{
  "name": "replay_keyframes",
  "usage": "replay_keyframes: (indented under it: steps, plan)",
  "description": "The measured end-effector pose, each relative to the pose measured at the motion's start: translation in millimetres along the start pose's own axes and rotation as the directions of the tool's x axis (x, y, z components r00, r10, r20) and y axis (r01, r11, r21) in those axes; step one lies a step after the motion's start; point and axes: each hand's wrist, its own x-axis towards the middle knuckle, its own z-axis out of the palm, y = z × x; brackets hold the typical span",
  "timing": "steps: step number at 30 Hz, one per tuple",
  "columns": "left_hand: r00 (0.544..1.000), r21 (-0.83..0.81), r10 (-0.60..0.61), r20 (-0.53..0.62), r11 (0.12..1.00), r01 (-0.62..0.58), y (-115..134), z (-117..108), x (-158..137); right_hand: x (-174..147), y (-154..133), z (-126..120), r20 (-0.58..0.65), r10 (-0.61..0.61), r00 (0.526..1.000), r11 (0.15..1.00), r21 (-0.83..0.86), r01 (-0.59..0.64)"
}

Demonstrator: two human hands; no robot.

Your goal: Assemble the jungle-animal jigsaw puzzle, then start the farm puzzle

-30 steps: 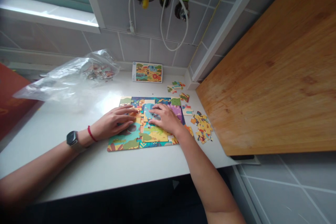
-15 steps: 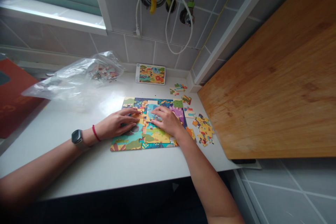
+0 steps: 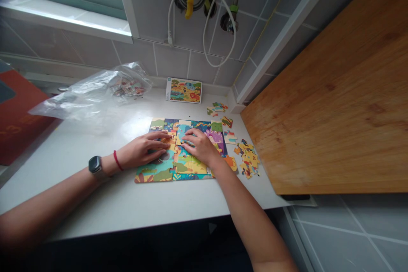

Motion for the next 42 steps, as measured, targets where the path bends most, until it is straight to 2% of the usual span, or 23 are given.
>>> replay_keyframes:
  steps: [4, 28, 42]
  plan:
    - [1.000, -0.005, -0.005, 0.004, 1.000, 0.005, 0.5, -0.6, 0.2, 2.0, 0.7, 2.2, 0.050, -0.007, 0.999, 0.998, -0.064, 0.010]
    - [0.999, -0.022, -0.024, 0.039, 0.999, 0.025, -0.5, -0.7, -0.3, 10.4, -1.7, -0.3, 0.177, -0.009, 0.984, 0.985, -0.170, 0.040]
    - [0.999, -0.002, -0.016, 0.033, 1.000, 0.016, 3.2, -3.3, 1.9, 10.5, -8.4, 6.2, 0.119, 0.005, 0.993, 0.989, -0.149, 0.013]
